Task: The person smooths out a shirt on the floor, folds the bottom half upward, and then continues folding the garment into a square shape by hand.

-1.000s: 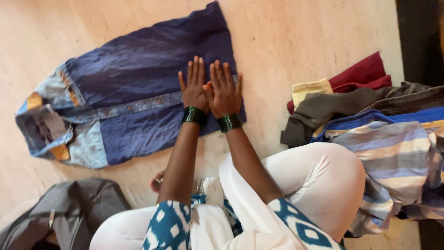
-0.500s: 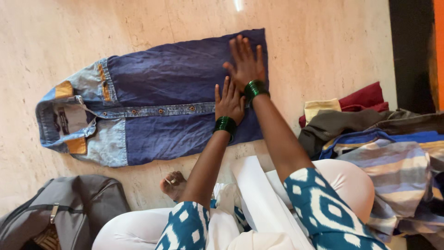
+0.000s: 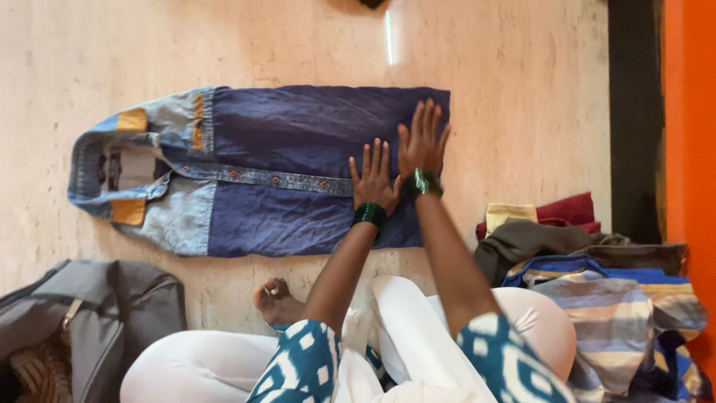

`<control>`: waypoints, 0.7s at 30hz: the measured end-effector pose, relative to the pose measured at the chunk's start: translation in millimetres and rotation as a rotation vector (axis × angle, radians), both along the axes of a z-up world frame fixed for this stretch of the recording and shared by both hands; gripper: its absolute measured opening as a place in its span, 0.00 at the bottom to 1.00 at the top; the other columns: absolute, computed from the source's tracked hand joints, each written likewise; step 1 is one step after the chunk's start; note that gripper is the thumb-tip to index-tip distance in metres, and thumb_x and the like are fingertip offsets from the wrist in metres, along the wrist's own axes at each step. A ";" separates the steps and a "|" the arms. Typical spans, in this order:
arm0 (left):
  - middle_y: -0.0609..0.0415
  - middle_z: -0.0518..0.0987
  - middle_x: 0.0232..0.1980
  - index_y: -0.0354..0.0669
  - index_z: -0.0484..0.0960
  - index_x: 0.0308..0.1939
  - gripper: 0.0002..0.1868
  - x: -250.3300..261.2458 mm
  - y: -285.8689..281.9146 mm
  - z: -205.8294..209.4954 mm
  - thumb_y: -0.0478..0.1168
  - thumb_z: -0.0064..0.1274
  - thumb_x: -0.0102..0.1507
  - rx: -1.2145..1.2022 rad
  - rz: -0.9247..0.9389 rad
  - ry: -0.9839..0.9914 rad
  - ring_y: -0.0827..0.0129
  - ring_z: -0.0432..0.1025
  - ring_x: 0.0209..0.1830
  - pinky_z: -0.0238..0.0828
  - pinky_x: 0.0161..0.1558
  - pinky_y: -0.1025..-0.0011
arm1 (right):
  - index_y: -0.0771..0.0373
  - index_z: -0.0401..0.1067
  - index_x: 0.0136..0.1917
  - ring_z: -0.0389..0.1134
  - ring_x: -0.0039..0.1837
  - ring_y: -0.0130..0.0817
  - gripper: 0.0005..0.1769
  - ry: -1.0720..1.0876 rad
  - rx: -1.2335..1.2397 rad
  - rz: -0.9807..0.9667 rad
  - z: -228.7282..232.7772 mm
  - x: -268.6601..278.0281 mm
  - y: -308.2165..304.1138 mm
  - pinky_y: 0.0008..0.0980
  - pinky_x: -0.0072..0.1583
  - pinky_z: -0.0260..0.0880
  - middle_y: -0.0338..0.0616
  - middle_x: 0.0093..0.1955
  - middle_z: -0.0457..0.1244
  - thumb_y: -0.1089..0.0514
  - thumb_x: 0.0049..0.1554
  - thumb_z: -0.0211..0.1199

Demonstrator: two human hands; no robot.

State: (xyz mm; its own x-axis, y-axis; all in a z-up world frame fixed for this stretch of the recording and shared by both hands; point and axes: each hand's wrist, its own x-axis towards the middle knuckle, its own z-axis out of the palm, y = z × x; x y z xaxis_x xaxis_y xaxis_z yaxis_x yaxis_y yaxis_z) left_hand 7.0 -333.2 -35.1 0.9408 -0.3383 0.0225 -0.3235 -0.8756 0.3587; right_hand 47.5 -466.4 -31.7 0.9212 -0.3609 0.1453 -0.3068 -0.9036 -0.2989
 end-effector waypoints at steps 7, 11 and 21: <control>0.56 0.50 0.87 0.52 0.50 0.84 0.36 -9.6 37.4 -14.3 0.48 0.41 0.72 0.015 -0.242 -0.138 0.62 0.43 0.87 0.29 0.82 0.54 | 0.56 0.45 0.85 0.39 0.86 0.43 0.37 -0.055 -0.056 -0.060 -24.5 -84.2 27.8 0.58 0.80 0.35 0.42 0.87 0.43 0.41 0.69 0.42; 0.60 0.48 0.84 0.66 0.50 0.80 0.37 -19.8 135.5 21.0 0.60 0.40 0.68 0.138 -0.266 -0.057 0.66 0.43 0.83 0.26 0.78 0.48 | 0.53 0.45 0.85 0.38 0.86 0.39 0.37 -0.048 -0.126 -0.062 -24.0 -85.0 21.9 0.58 0.80 0.36 0.37 0.87 0.41 0.40 0.68 0.42; 0.62 0.51 0.84 0.67 0.52 0.80 0.36 -16.6 284.0 18.3 0.61 0.39 0.69 0.244 -0.123 -0.302 0.68 0.45 0.84 0.27 0.79 0.45 | 0.51 0.43 0.85 0.37 0.86 0.38 0.36 0.002 -0.100 -0.047 -27.9 -87.7 10.6 0.58 0.80 0.34 0.36 0.87 0.40 0.39 0.69 0.37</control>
